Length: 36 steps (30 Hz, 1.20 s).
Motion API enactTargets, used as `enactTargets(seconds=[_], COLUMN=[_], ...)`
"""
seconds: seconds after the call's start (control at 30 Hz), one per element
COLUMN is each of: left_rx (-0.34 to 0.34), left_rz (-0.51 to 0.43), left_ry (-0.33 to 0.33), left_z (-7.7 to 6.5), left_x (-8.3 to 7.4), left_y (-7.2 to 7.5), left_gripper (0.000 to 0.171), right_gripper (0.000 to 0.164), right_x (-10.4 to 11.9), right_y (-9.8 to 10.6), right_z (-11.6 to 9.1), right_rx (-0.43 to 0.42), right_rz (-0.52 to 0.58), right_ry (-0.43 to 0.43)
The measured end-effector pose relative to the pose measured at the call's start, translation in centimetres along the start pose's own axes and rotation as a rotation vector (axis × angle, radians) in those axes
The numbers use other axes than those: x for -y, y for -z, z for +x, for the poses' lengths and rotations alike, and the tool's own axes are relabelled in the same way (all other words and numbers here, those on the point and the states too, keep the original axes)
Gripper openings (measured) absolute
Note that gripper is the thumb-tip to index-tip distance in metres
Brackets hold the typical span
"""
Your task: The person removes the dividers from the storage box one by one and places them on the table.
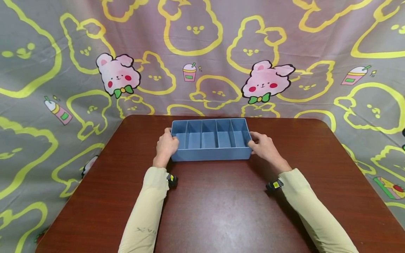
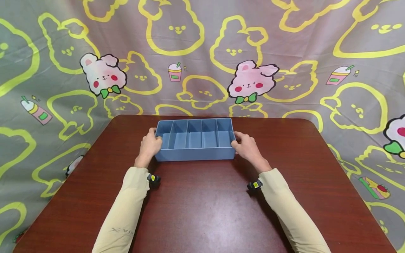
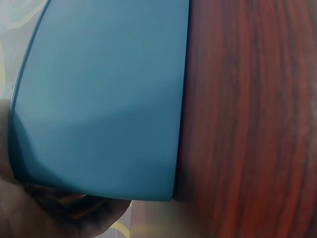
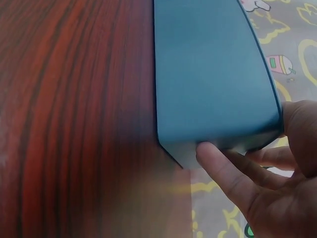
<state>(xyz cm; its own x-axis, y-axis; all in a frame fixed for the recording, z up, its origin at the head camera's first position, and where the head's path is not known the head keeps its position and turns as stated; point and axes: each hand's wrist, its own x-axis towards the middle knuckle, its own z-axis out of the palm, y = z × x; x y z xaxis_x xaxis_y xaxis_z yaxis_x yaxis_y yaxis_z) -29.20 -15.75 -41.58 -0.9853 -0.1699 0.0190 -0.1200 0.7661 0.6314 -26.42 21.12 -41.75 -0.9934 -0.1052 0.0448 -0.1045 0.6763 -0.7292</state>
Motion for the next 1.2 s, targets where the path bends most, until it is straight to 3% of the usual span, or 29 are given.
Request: enactTargets(seconds=[1.2], left_rx=[-0.006], left_rz=[-0.019], left_ry=[-0.033], left_z=[-0.1], left_x=[-1.3], left_y=[-1.4], left_gripper=[0.052], right_gripper=[0.055], right_x=[-1.1], right_y=[1.8], right_z=[-0.3], right_rx=[0.03], right_rz=[-0.025], right_ry=[-0.023])
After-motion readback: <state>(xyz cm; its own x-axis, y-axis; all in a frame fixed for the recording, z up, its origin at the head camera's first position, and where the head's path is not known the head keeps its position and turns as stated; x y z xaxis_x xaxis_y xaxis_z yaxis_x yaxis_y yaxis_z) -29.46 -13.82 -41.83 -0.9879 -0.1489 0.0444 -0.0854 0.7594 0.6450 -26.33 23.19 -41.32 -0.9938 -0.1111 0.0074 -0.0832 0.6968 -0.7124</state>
